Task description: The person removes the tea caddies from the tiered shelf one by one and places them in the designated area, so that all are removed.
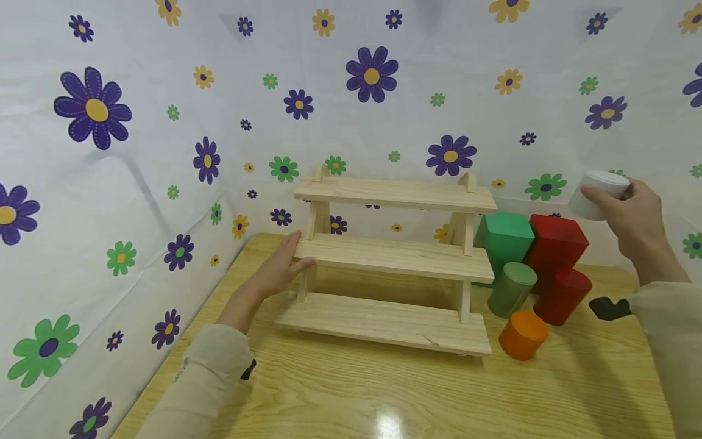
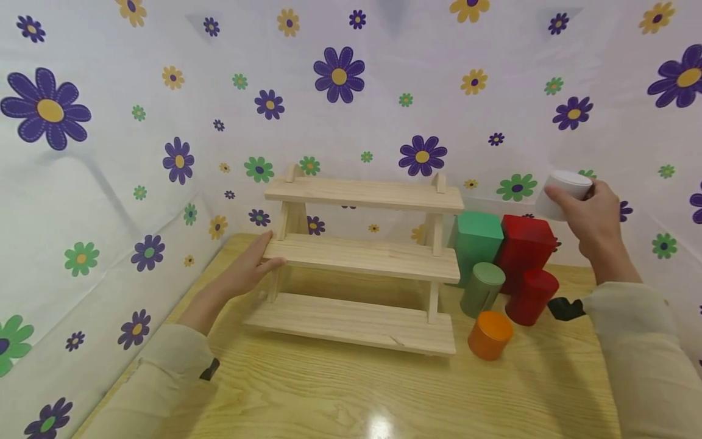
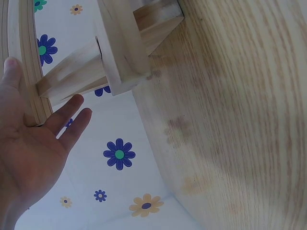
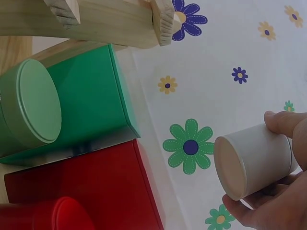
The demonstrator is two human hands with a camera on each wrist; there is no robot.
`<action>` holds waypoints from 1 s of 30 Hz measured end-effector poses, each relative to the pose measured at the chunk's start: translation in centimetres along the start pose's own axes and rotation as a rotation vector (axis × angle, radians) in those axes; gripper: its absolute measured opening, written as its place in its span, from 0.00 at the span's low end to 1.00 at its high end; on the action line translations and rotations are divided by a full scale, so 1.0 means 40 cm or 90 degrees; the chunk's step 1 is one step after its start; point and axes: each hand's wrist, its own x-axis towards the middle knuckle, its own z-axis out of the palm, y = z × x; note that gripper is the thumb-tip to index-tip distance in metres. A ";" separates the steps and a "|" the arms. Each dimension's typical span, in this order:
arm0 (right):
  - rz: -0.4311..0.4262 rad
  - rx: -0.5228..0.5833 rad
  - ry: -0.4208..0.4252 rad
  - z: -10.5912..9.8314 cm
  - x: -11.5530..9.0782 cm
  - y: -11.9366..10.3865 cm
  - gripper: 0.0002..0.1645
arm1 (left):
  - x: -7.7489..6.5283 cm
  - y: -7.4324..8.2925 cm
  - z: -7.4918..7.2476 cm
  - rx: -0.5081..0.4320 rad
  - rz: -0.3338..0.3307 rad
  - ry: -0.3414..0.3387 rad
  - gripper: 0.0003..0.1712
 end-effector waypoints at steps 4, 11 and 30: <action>0.003 0.000 0.004 0.000 -0.001 -0.002 0.54 | -0.001 0.003 -0.001 0.005 0.001 -0.001 0.52; 0.001 -0.004 0.005 0.000 -0.003 -0.003 0.53 | -0.003 0.003 -0.001 0.004 0.000 -0.002 0.52; -0.019 -0.037 -0.037 -0.011 -0.039 0.012 0.55 | -0.004 0.001 -0.001 -0.004 -0.004 0.000 0.52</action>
